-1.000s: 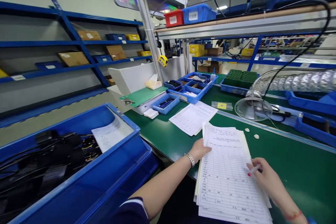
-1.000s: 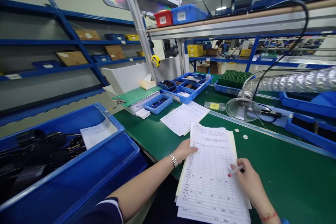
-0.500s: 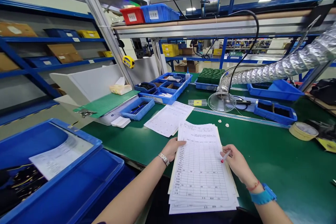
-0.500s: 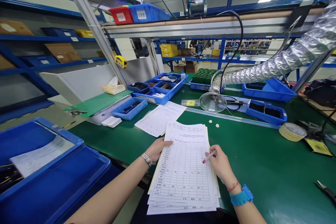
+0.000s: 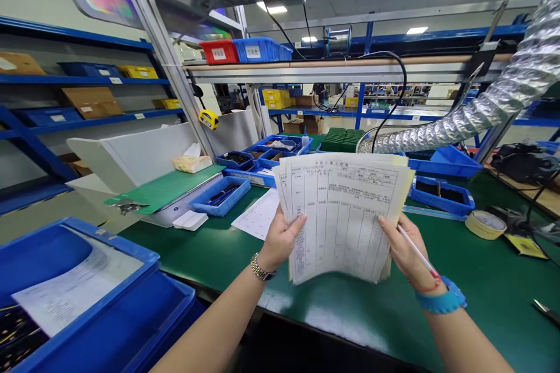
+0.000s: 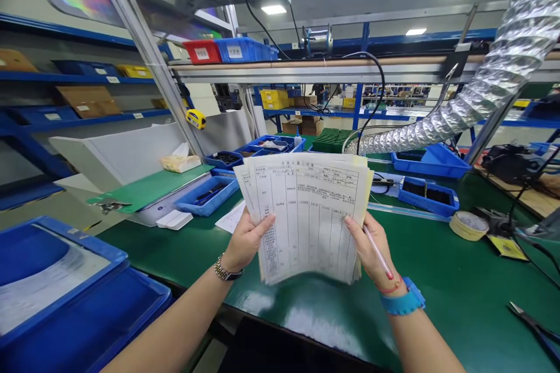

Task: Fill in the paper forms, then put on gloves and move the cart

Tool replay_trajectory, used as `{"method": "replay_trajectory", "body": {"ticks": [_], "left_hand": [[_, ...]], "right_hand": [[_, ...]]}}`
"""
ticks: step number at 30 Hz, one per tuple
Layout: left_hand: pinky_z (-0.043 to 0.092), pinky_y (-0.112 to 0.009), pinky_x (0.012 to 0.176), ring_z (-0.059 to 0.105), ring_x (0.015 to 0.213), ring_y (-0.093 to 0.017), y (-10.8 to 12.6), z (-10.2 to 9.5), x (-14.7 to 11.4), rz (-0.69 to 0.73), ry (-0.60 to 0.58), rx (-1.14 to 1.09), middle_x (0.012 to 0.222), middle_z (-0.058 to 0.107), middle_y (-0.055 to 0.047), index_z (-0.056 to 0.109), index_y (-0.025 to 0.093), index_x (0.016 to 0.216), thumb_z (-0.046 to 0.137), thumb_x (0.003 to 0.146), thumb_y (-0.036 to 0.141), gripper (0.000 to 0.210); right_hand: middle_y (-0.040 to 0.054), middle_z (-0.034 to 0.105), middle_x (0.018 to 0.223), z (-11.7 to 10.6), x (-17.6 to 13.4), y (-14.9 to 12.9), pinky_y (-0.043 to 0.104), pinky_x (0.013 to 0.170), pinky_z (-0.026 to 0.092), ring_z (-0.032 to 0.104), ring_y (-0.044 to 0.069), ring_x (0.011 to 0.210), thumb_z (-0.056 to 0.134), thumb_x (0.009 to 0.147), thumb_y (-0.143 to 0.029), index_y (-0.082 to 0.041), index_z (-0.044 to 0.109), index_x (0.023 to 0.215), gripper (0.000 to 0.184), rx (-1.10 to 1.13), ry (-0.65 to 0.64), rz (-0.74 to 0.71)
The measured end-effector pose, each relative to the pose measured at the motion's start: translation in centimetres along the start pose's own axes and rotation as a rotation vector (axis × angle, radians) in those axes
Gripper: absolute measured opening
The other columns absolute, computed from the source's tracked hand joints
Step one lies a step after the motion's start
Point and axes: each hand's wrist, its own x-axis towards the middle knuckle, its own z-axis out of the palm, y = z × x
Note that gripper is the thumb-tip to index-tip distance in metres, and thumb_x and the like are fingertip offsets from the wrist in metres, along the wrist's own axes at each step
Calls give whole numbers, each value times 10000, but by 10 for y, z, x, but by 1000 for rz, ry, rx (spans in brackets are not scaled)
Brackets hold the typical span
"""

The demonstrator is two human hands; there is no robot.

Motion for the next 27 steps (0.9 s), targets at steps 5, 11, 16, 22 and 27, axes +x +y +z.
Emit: {"method": "replay_trajectory", "body": {"ticks": [5, 11, 16, 22, 27], "left_hand": [[424, -406, 999, 518, 1160, -240, 13, 6, 15, 6, -11, -16, 1270, 540, -105, 365, 192, 1302, 669, 754, 329, 642], [462, -452, 940, 577, 1072, -287, -2, -9, 23, -152, -185, -81, 1147, 628, -129, 553, 136, 1121, 739, 683, 294, 502], [448, -449, 967, 566, 1101, -280, 3, -9, 32, -213, -262, -140, 1176, 625, -110, 611, 158, 1117, 763, 656, 274, 498], [431, -468, 980, 575, 1090, -280, -4, -6, 32, -226, -227, -112, 1169, 630, -113, 649, 146, 1062, 726, 696, 341, 421], [435, -473, 978, 578, 1083, -279, 0, -7, 23, -237, -194, -45, 1138, 647, -100, 654, 154, 1048, 705, 708, 371, 406]], "right_hand": [[68, 607, 1185, -2, 6, -24, 414, 973, 424, 527, 272, 1130, 665, 773, -377, -215, 612, 1147, 411, -138, -109, -61], [93, 629, 1139, -6, 10, -10, 447, 934, 454, 566, 284, 1063, 684, 743, -401, -175, 634, 1100, 426, -25, -178, 40], [66, 641, 1122, 1, 16, -12, 411, 928, 461, 574, 264, 1048, 716, 718, -377, -214, 647, 1086, 409, 23, -141, 48], [68, 643, 1115, 3, 12, -10, 411, 950, 443, 560, 268, 1075, 670, 764, -390, -187, 651, 1066, 364, 24, -163, 87], [66, 622, 1160, 3, 6, -12, 408, 929, 451, 559, 271, 1073, 668, 762, -395, -194, 638, 1086, 382, -31, -144, 114]]}}
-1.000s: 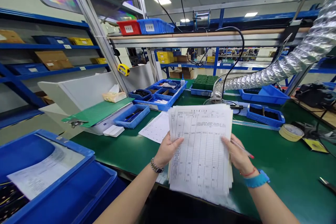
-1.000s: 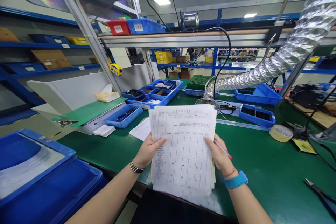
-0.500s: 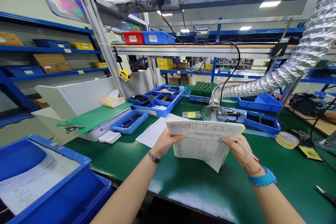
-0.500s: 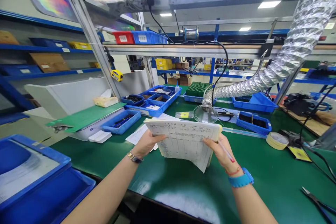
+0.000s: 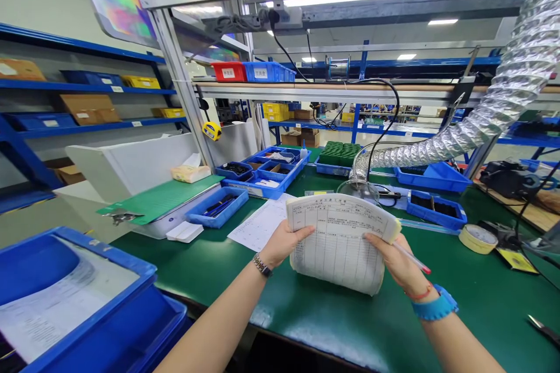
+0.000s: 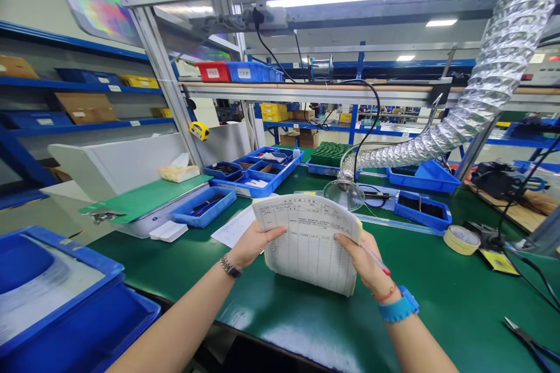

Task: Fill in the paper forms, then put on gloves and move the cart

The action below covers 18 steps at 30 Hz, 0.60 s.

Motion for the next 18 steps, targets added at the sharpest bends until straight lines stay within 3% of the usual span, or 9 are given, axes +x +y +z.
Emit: {"method": "replay_trajectory", "body": {"ticks": [5, 10, 15, 18], "left_hand": [[447, -453, 972, 565, 1100, -273, 15, 7, -17, 158, 63, 149, 1152, 641, -70, 641, 181, 1098, 644, 760, 388, 396], [446, -423, 972, 564, 1097, -262, 8, 16, -28, 127, 41, 254, 1149, 643, -58, 614, 173, 1150, 577, 811, 391, 404], [454, -374, 960, 548, 1124, -241, 13, 15, -30, 108, 41, 229, 1222, 599, -75, 575, 159, 1200, 533, 839, 429, 453], [453, -363, 953, 557, 1108, -243, -6, 10, -28, 25, 30, 254, 1198, 612, -88, 587, 150, 1178, 534, 834, 429, 446]], "right_hand": [[53, 636, 1131, 12, -11, -3, 385, 955, 429, 539, 259, 1102, 679, 753, -376, -212, 644, 1067, 355, 14, 126, -119], [95, 638, 1115, 25, -27, 12, 433, 905, 456, 575, 292, 1032, 642, 767, -454, -169, 634, 1072, 418, -11, 201, -7], [79, 608, 1181, 23, -29, 3, 403, 985, 402, 524, 280, 1128, 625, 788, -442, -186, 620, 1139, 434, -82, 164, -75], [85, 610, 1179, 15, -22, 10, 411, 969, 416, 537, 286, 1111, 598, 800, -465, -181, 601, 1176, 471, -110, 84, -20]]}}
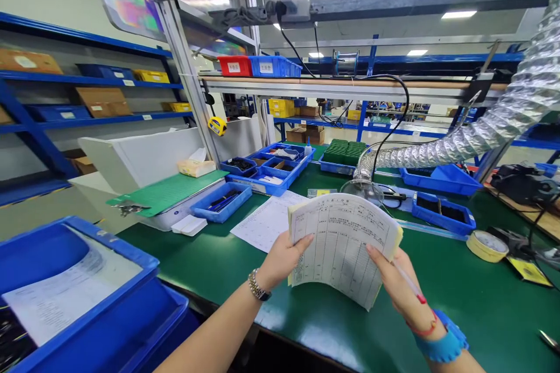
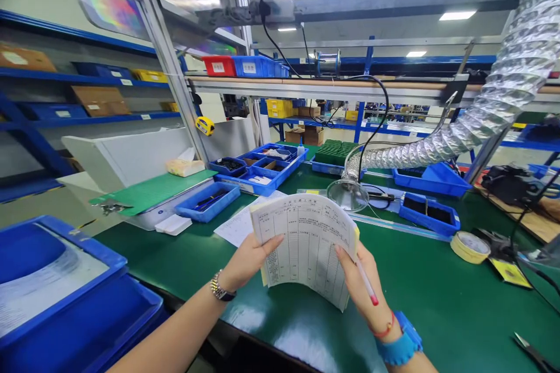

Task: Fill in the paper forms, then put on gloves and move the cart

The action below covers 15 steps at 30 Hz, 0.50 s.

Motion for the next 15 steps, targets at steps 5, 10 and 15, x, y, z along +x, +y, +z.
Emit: {"method": "replay_trajectory", "body": {"ticks": [5, 10, 15], "left_hand": [[475, -369, 878, 612, 985, -271, -37, 0, 8, -85, -112, 262, 1045, 674, -124, 653, 117, 1030, 460, 858, 442, 415], [465, -340, 865, 604, 950, -233, 1, -30, 33, -22, -100, 335, 1070, 659, -95, 575, 134, 1163, 433, 871, 422, 434], [475, -373, 859, 605, 945, -253, 47, -114, 29, -214, 216, 219, 1062, 660, -111, 605, 106, 1110, 565, 775, 515, 530]], "right_hand": [[107, 649, 1089, -19, 25, 33, 451, 926, 446, 577, 324, 1029, 616, 755, -518, -146, 644, 1087, 499, -26, -101, 243], [85, 640, 1107, -19, 88, 33, 396, 853, 512, 599, 290, 999, 683, 696, -468, -214, 597, 1086, 473, 277, -246, 502], [70, 641, 952, 14, 166, 57, 369, 714, 531, 625, 245, 846, 586, 732, -454, -216, 499, 1007, 373, 20, -494, 345]]}}
